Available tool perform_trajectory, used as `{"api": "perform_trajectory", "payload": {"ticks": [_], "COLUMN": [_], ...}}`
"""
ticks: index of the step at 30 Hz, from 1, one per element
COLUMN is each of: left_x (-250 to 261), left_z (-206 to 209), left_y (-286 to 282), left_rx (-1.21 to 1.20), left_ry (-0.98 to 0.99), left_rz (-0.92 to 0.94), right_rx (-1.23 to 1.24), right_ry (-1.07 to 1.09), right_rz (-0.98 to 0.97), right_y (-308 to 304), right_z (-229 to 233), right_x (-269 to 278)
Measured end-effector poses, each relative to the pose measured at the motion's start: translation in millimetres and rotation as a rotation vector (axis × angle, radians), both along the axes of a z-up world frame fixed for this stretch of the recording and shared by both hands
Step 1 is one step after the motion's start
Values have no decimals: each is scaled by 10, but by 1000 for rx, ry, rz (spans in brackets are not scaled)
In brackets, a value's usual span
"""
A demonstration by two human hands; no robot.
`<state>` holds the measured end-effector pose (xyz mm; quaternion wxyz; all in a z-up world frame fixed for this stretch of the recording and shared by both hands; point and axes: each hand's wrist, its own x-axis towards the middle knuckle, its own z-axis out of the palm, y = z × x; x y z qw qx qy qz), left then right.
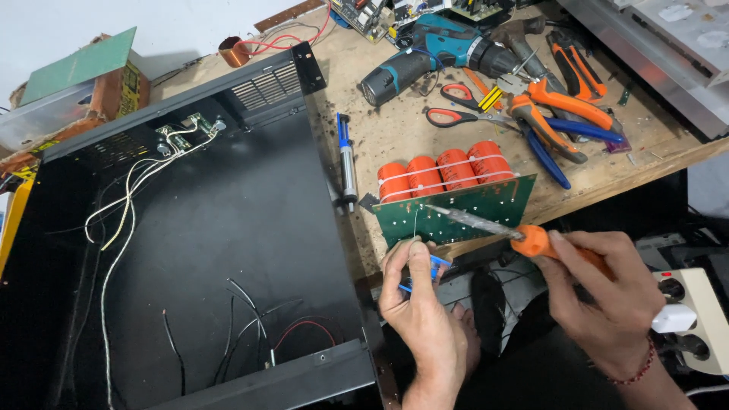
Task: The person uses wire cutters to trim wires on a battery pack assembly. They then use a soldering iron and solder wire to attach connections to the green circuit board attached to the battery pack. The person handles the battery pack and tools while sitting on the floor.
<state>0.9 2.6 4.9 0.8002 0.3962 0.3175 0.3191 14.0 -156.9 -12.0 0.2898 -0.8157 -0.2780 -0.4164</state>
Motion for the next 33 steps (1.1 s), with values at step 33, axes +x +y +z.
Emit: {"api": "perform_trajectory", "payload": {"ticks": [33], "left_x": [11], "left_z": [-44], "left_y": [86], "left_rx": [316], "left_ry": [-53], "left_rz": [70], "right_rx": [-19], "right_ry": [-24], "right_rz": [10], "right_y": [200], "right_z": [133], "right_x": [-5]}}
